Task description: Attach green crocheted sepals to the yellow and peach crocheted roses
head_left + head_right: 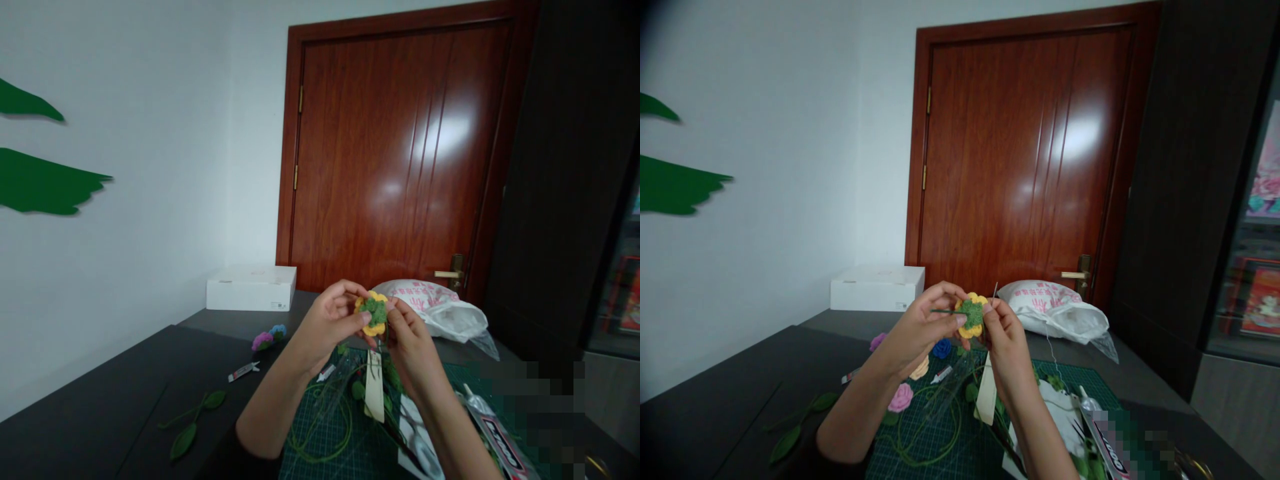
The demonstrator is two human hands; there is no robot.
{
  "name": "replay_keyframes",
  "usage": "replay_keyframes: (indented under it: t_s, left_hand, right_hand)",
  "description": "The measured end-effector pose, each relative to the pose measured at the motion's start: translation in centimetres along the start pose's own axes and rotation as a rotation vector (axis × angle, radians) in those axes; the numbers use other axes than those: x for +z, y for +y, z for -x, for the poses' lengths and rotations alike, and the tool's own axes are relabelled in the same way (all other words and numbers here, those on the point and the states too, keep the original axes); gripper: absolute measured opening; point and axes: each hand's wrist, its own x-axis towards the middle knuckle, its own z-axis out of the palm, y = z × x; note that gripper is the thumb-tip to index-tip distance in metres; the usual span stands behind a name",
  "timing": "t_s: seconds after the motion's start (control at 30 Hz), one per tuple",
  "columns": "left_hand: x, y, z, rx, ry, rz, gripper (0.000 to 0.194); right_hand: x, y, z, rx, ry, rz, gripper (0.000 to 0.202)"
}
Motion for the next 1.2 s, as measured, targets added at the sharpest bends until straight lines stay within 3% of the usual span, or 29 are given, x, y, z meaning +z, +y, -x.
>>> replay_keyframes:
  t_s: [0.17,0.47,0.73,0.9,1.0,1.13,1.2]
  left_hand:
    - [0.1,-0.2,-0.1,0.005,0.054,0.007,0.025]
    - [-1.7,-0.5,-0.6,0.131,0.408,-0.116,0.024]
    - [-2.7,-0.1,-0.5,0.163,0.514,-0.141,0.023]
    - [-3.2,-0.7,-0.8,0.221,0.574,-0.298,0.020]
    - [-3.4,-0.5,-0.8,0.230,0.520,-0.434,0.015]
    - [-3.7,-0.3,-0.7,0.208,0.298,-0.588,0.014]
    - [-4.0,-0.5,-0.6,0.217,0.249,-0.649,0.014]
  right_hand:
    - [-0.9,-0.5,-0.3,-0.042,0.024,0.051,0.027]
    - [-2.6,-4.9,0.9,-0.278,0.090,0.078,0.019]
    - [-2.6,-6.8,1.9,-0.274,0.002,-0.212,0.019]
    - [-2.8,-6.6,3.1,-0.280,-0.217,-0.233,0.035]
    - [-2.0,-6.9,3.2,-0.334,-0.131,-0.173,0.031]
    - [-1.9,-7.2,1.6,-0.508,0.123,-0.141,0.021]
    - [-2.3,-7.4,1.1,-0.586,0.160,-0.170,0.018]
